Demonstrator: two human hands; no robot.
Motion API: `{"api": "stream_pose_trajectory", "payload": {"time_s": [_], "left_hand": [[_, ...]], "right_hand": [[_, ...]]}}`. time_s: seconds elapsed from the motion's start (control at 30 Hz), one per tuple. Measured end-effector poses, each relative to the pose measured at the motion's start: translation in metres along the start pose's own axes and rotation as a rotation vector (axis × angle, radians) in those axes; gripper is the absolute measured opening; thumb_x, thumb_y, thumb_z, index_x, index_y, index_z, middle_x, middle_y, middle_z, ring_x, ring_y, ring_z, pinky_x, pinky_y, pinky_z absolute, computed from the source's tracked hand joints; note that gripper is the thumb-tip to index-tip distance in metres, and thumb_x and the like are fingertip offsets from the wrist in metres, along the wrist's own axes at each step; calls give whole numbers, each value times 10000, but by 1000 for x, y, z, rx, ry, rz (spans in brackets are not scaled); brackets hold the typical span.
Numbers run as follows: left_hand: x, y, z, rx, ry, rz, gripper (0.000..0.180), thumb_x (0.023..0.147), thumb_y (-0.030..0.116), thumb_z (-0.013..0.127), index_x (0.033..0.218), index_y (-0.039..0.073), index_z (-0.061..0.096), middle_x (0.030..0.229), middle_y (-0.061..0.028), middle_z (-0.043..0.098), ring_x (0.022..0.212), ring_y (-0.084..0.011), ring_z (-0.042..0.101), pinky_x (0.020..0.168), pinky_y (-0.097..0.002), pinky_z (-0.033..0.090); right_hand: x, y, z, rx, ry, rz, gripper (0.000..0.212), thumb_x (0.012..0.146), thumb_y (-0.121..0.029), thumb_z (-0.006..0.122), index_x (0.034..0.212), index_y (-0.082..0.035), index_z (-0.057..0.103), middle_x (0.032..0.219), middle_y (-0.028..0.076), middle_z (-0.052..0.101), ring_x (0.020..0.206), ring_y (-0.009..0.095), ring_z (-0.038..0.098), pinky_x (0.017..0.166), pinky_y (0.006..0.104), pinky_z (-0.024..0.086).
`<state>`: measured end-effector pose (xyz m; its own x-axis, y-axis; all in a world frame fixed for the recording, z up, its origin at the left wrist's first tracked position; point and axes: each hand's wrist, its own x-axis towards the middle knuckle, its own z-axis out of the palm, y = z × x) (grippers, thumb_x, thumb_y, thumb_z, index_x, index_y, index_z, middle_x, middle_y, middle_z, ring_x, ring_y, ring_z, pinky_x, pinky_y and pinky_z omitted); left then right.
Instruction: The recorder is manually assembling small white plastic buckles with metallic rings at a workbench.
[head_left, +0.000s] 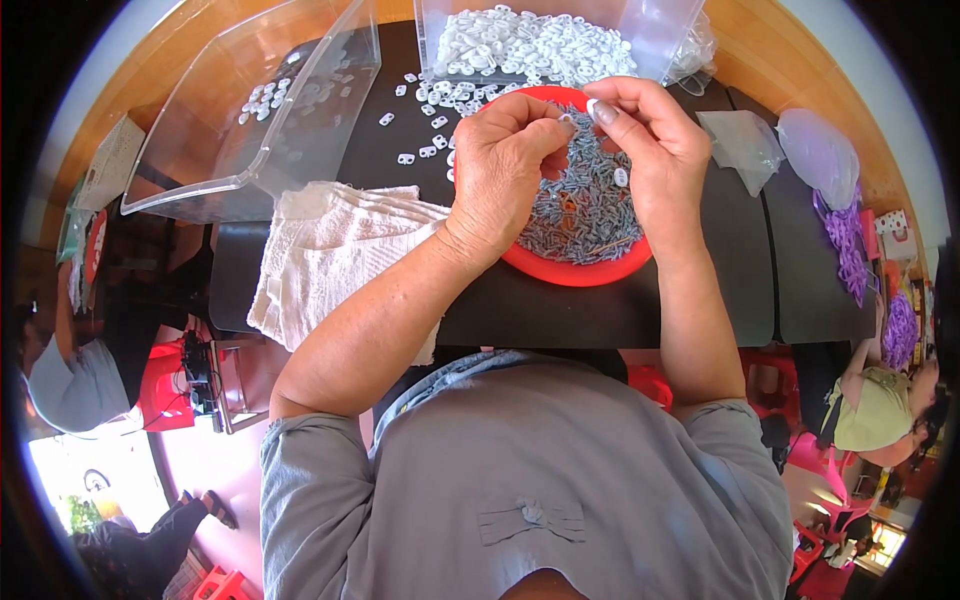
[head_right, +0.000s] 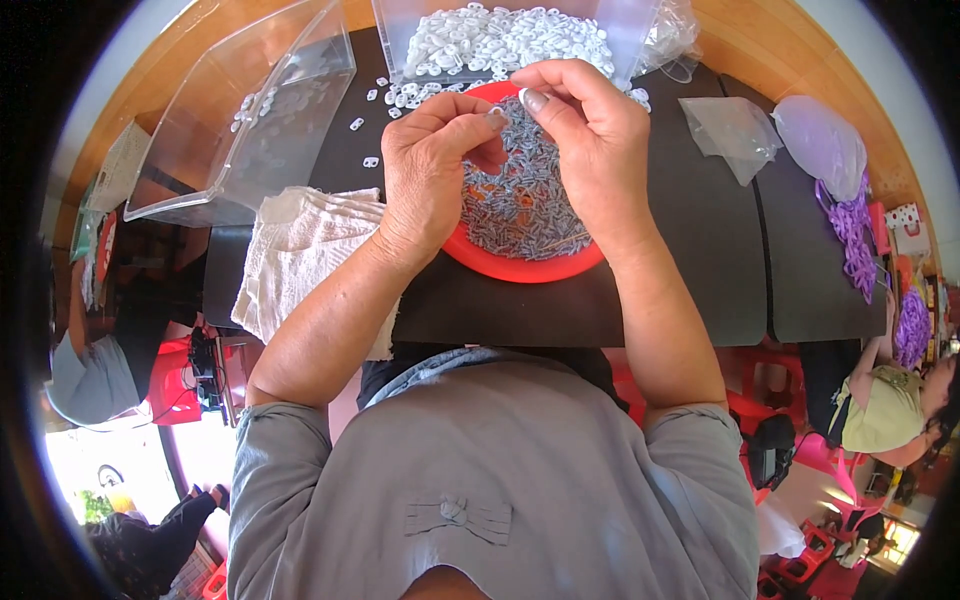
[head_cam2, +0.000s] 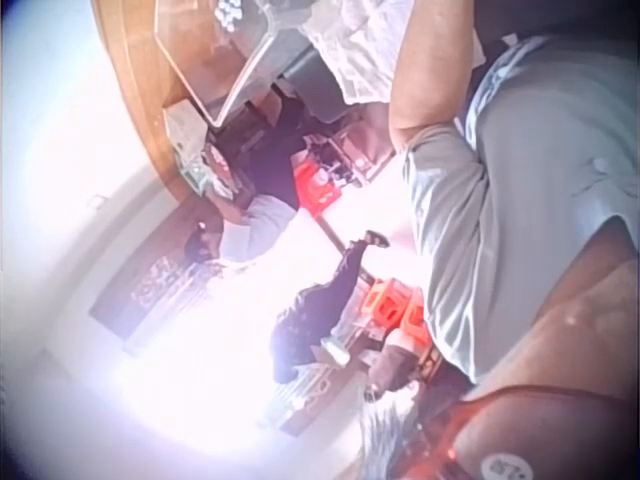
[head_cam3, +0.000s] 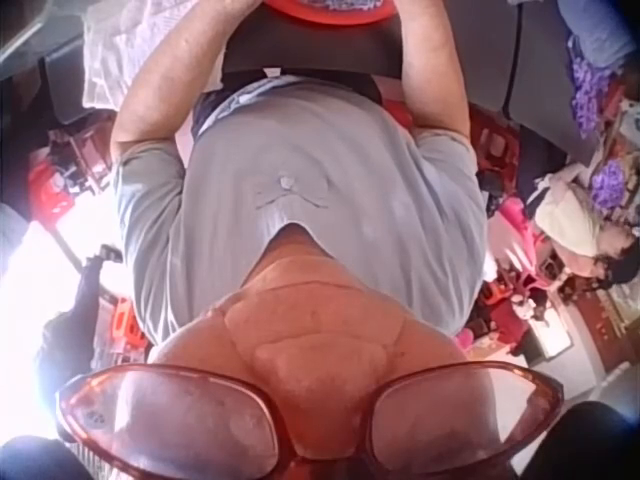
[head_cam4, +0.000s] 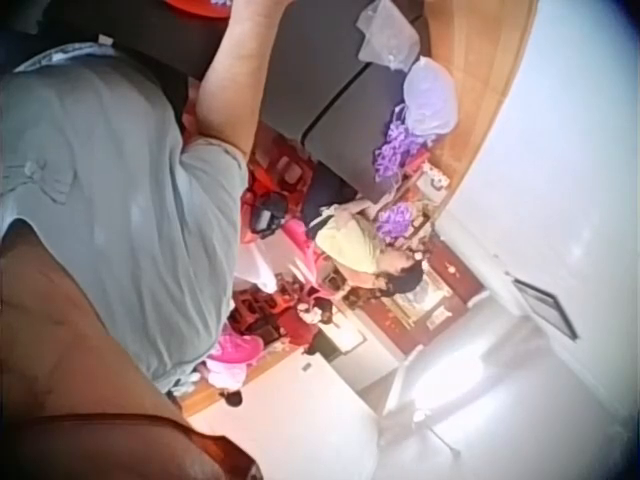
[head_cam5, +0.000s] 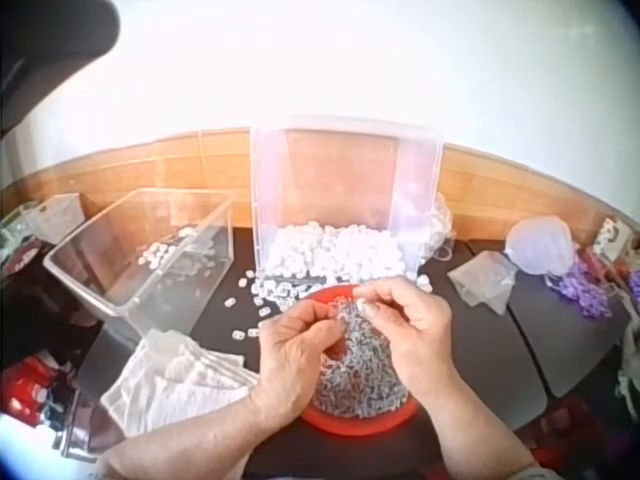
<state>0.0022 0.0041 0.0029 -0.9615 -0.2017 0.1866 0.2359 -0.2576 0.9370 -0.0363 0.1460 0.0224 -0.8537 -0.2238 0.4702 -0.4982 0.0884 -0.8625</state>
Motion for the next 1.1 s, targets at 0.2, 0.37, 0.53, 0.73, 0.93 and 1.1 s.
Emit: {"api": "stream_pose_trajectory", "payload": {"time_s": [0.2, 0.37, 0.53, 0.73, 0.93, 1.1], "left_hand": [[1, 1, -1, 5, -13, -45, 138, 862, 102, 632, 868, -34, 652, 690, -68, 641, 622, -121, 599, 621, -249, 487], [2, 0, -2, 46, -25, -38, 135, 862, 100, 633, 873, -34, 650, 692, -66, 640, 626, -120, 602, 622, -247, 489], [3, -1, -1, 53, -24, -56, 134, 863, 101, 635, 873, -32, 651, 694, -61, 638, 626, -119, 600, 621, -247, 488], [1, 1, 0, 77, -45, -62, 143, 885, 114, 631, 894, -29, 643, 700, -53, 630, 619, -109, 590, 582, -240, 473], [1, -6, 2, 39, -35, -60, 119, 908, 94, 604, 874, -20, 607, 693, -19, 579, 579, -71, 519, 504, -214, 430], [0, -4, 3, 30, -33, -80, 112, 915, 91, 591, 899, -19, 597, 703, -24, 579, 579, -78, 533, 493, -218, 438]], "right_hand": [[4, 5, -8, -64, -61, -68, 133, 901, -58, 602, 1011, -37, 674, 908, -12, 653, 798, 44, 573, 675, 203, 463], [4, 8, -7, -126, -133, -83, 107, 911, -60, 596, 1001, -23, 642, 867, -29, 624, 774, 44, 547, 669, 199, 446], [6, 15, -8, -247, -143, -251, 75, 905, -27, 591, 974, -3, 608, 806, -9, 594, 712, 57, 515, 630, 211, 424], [5, 13, -5, -355, -127, -322, 49, 893, 10, 570, 941, 3, 571, 765, 30, 579, 682, 88, 520, 611, 235, 426], [3, 16, 1, -338, -107, -319, 62, 854, 32, 548, 899, -9, 534, 790, 134, 604, 693, 307, 593, 620, 362, 462], [-1, 20, 4, -345, -70, -262, 33, 893, 15, 566, 923, 7, 558, 782, 40, 609, 693, 107, 541, 629, 251, 447]]}}
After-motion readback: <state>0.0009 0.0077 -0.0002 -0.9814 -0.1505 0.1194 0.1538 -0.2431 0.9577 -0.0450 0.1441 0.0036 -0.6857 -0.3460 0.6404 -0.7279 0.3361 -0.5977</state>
